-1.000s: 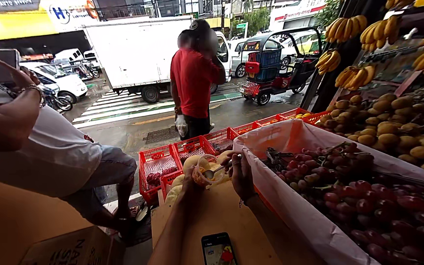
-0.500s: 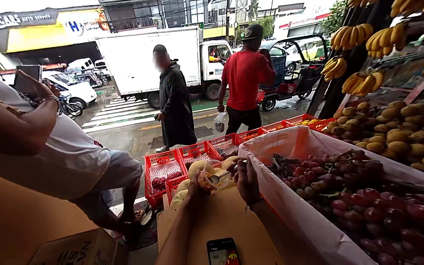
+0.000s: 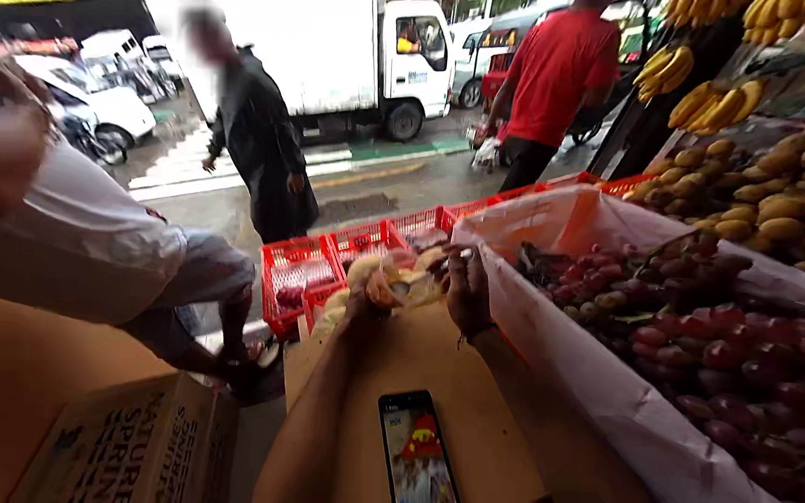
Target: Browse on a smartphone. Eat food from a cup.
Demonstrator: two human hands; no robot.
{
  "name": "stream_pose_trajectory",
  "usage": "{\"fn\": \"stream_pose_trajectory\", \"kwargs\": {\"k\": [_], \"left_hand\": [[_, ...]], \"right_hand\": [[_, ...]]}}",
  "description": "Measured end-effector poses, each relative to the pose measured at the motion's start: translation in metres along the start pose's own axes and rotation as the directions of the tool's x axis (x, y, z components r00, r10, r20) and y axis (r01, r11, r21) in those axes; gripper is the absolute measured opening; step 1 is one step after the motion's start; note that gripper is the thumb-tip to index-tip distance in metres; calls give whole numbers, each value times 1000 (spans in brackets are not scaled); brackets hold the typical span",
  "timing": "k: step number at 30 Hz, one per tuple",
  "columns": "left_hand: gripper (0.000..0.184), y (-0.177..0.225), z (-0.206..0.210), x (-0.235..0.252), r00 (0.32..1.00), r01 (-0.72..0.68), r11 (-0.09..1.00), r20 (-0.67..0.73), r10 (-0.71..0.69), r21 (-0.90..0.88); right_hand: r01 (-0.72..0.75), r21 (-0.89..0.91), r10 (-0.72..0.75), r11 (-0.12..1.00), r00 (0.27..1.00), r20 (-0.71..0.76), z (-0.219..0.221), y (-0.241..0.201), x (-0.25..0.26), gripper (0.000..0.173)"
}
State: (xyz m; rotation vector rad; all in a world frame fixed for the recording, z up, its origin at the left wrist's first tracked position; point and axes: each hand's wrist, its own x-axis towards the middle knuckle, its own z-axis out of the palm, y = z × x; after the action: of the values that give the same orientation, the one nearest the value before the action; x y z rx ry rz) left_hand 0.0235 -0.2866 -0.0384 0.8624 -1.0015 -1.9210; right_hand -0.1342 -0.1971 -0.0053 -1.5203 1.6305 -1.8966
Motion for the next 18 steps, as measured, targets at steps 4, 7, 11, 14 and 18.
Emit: {"fn": "stream_pose_trajectory", "kwargs": {"k": [4,7,11,14,18], "left_hand": [[53,-14,-13,14,994,-50,998,104,46,36],[54,-12,-9,16,997,-42,999,73,39,28],[56,-9,-8,17,998,1,1000,58,-1,4],[56,-6,-5,16,997,4,1000,73,-6,17],[58,-6,-3,14,996,-12,1000,85,10,24]], "right_hand": [[38,56,-39,998,999,11,0,6,3,34],[88,87,-92,992,995,37,-1,7,9,32],[93,78,-96,993,995,34,0,5,10,31],[104,99,-107,990,994,33,0,6,13,30],[87,98,-91,991,995,33,-1,6,14,28]]}}
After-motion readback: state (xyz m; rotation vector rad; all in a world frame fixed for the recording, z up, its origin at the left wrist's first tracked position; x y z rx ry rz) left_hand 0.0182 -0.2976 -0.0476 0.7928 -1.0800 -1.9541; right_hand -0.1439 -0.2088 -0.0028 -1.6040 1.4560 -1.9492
